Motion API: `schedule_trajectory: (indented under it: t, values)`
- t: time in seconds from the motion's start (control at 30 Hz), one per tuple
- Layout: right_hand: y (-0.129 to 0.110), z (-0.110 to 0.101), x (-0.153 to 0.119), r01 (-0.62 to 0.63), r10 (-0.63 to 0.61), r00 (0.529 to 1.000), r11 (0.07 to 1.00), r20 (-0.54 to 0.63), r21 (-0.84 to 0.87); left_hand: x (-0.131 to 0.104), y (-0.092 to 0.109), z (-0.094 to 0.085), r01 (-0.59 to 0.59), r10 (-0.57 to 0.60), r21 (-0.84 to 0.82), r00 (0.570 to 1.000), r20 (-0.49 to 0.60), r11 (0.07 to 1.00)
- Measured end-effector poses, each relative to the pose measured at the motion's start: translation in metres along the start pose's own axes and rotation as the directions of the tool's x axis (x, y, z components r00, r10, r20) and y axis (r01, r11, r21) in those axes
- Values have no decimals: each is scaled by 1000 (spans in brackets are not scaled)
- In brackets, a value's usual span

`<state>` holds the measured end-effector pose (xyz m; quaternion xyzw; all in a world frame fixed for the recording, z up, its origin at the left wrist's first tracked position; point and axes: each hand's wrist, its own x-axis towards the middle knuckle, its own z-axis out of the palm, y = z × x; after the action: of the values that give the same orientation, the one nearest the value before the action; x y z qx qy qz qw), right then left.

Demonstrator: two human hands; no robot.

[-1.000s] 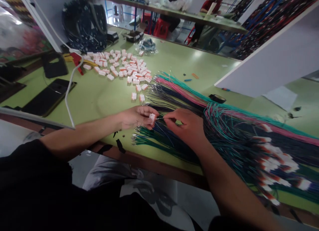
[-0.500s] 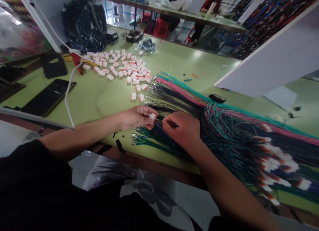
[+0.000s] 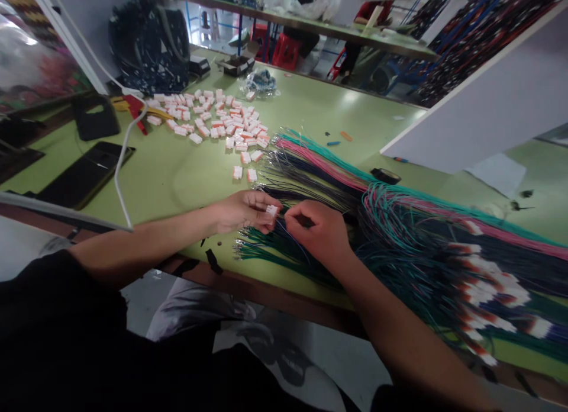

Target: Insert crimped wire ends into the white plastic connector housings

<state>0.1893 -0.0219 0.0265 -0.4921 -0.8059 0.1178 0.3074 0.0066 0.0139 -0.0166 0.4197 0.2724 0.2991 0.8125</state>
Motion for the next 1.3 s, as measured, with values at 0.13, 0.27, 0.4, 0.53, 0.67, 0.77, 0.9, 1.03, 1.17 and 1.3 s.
schedule_trajectory:
  t: [0.13, 0.27, 0.4, 0.53, 0.67, 0.77, 0.9, 1.03, 1.17, 1.3]
  values:
    - [1, 1, -1, -25, 25, 1000, 999, 7, 27, 1, -2, -2, 1, -1, -16, 1000, 9, 1000]
    - [0, 2, -1, -35, 35, 999, 999, 11, 33, 2, -3, -1, -2, 3, -27, 1000, 24, 1000]
    - [1, 2, -1, -40, 39, 999, 999, 30, 37, 1, -4, 0, -5, 6, -26, 999, 32, 1000]
    - [0, 6, -1, -32, 30, 998, 999, 55, 30, 1, -5, 0, -2, 2, -5, 1000, 22, 1000]
    - [-2, 11, -3, -44, 45, 997, 999, 67, -21, 2, -6, -1, 13, -13, 20, 1000, 17, 1000]
    - [2, 3, 3, -68, 61, 985, 997, 160, 42, 1, -3, 1, 6, -6, 18, 1000, 10, 1000]
    - [35, -27, 26, -110, 81, 968, 988, 236, 110, -2, 4, 6, -25, 21, 51, 998, 61, 998]
    - [85, -43, 52, -254, 273, 962, 882, -8, -398, -5, 7, 7, -19, 7, 98, 992, 128, 995]
    - [114, -32, 64, -255, 381, 920, 758, 90, -600, -4, 5, 3, -14, -2, 111, 990, 142, 994]
    - [125, -22, 64, -258, 333, 942, 786, 33, -562, -3, 3, 1, -12, -1, 105, 992, 124, 994]
